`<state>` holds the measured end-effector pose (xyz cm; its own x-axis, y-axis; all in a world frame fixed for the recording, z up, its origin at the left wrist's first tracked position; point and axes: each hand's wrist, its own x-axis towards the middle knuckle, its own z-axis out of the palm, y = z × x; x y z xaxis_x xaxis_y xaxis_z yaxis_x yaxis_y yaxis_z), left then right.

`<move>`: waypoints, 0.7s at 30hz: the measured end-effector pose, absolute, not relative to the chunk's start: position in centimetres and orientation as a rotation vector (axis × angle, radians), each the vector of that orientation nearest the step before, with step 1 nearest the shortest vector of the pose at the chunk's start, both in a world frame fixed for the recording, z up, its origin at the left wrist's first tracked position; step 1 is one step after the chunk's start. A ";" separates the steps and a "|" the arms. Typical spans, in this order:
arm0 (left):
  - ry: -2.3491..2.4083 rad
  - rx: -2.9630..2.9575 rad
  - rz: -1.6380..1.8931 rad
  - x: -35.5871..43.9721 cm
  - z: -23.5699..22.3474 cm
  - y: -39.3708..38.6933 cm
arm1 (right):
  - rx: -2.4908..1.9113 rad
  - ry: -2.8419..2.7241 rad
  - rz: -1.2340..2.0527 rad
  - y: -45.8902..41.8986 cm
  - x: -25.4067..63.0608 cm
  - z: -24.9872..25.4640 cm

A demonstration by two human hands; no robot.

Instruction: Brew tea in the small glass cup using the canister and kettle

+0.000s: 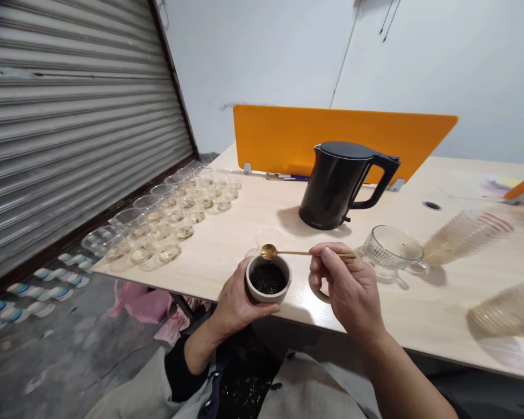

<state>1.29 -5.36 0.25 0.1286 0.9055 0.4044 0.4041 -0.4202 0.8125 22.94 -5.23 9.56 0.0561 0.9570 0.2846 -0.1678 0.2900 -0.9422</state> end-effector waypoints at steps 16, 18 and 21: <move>1.242 1.881 1.263 1.3 0.5 -5.3 | -0.977 -1.491 0.596 -1.7 22.1 9.8; 1.243 1.878 1.263 1.4 0.6 -5.4 | -1.051 -1.777 0.504 -1.7 21.9 9.4; 1.241 1.875 1.261 1.4 0.6 -5.4 | -1.080 -1.909 0.431 -1.4 21.9 9.1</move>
